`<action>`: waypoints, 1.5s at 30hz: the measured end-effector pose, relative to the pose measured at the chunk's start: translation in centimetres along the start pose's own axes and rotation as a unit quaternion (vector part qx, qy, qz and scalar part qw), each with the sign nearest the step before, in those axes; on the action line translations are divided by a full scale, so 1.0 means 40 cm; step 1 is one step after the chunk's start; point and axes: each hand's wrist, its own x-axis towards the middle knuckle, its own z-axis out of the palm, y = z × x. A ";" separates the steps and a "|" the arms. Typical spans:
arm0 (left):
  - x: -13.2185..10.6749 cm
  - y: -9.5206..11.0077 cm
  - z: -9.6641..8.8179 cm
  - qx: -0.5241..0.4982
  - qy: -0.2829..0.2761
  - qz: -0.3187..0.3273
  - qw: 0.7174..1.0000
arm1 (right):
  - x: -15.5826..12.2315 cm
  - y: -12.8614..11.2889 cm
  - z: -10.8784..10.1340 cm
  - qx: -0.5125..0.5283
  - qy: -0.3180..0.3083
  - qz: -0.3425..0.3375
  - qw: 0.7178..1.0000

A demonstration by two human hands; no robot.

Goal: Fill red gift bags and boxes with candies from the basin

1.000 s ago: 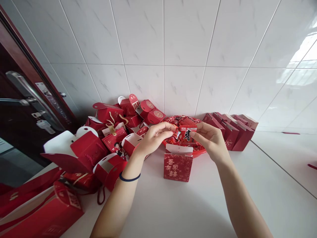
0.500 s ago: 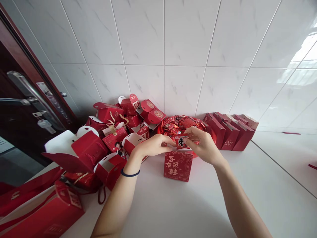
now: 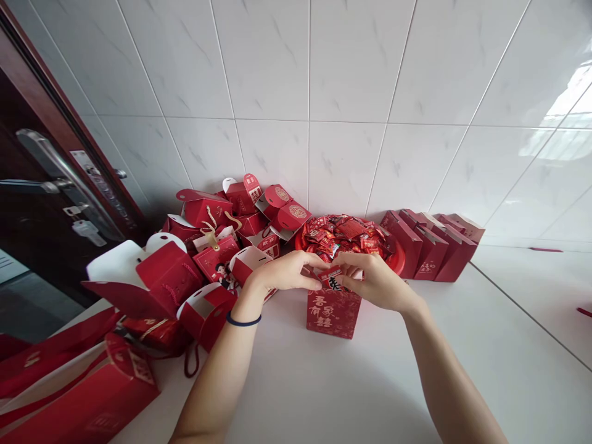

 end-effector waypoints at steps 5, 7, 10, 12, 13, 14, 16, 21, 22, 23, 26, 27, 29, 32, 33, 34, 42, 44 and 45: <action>0.001 0.001 0.000 -0.027 -0.030 0.015 0.999 | -0.006 0.000 -0.001 -0.032 -0.050 -0.007 0.998; 0.002 -0.001 0.001 -0.028 -0.027 0.019 0.999 | -0.007 -0.002 -0.003 -0.020 -0.043 -0.012 0.999; 0.002 -0.005 0.001 -0.018 -0.014 0.011 1.000 | -0.007 -0.004 -0.011 -0.017 -0.017 -0.022 0.999; 0.001 -0.005 0.000 -0.011 -0.007 -0.001 1.000 | -0.009 -0.002 -0.017 -0.025 -0.005 -0.020 0.999; 0.001 -0.005 0.000 -0.008 -0.008 -0.006 1.000 | -0.011 -0.001 -0.021 -0.026 -0.002 -0.016 1.000; 0.000 -0.004 0.000 -0.006 -0.012 -0.009 1.000 | -0.013 0.001 -0.024 -0.023 0.003 -0.012 1.000; -0.001 -0.003 -0.001 -0.004 -0.015 -0.011 1.000 | -0.016 0.004 -0.031 -0.017 0.020 -0.002 1.000; -0.003 -0.003 -0.001 0.005 0.000 0.005 1.000 | -0.020 0.012 -0.045 -0.044 0.081 0.012 0.996; -0.003 -0.003 -0.001 0.009 0.001 0.008 1.000 | -0.020 0.013 -0.047 -0.053 0.090 0.014 0.994; -0.002 -0.004 0.000 0.016 0.003 0.009 1.000 | -0.020 0.015 -0.048 -0.061 0.097 0.016 0.993; 0.002 -0.006 0.003 0.049 0.020 0.008 0.999 | -0.019 0.020 -0.051 -0.077 0.097 0.022 0.992; 0.004 -0.007 0.004 0.062 0.029 0.009 0.998 | -0.019 0.022 -0.051 -0.082 0.090 0.022 0.992; 0.009 -0.008 0.008 0.081 0.043 0.011 0.996 | -0.019 0.027 -0.052 -0.093 0.070 0.023 0.993; 0.014 -0.010 0.012 0.098 0.050 0.007 0.994 | -0.021 0.032 -0.053 -0.108 0.044 0.044 0.992; 0.015 -0.011 0.013 0.101 0.050 0.006 0.994 | -0.021 0.033 -0.053 -0.111 0.034 0.058 0.992; 0.016 -0.012 0.014 0.104 0.050 0.005 0.993 | -0.021 0.033 -0.053 -0.113 0.021 0.074 0.991; 0.024 -0.025 0.019 0.117 0.039 0.042 0.992 | -0.012 0.037 -0.044 -0.162 -0.063 0.133 0.976; 0.027 -0.030 0.021 0.114 0.042 0.052 0.991 | -0.010 0.043 -0.041 -0.169 -0.073 0.135 0.974; 0.029 -0.031 0.021 0.116 0.040 0.050 0.991 | -0.009 0.045 -0.039 -0.168 -0.082 0.138 0.973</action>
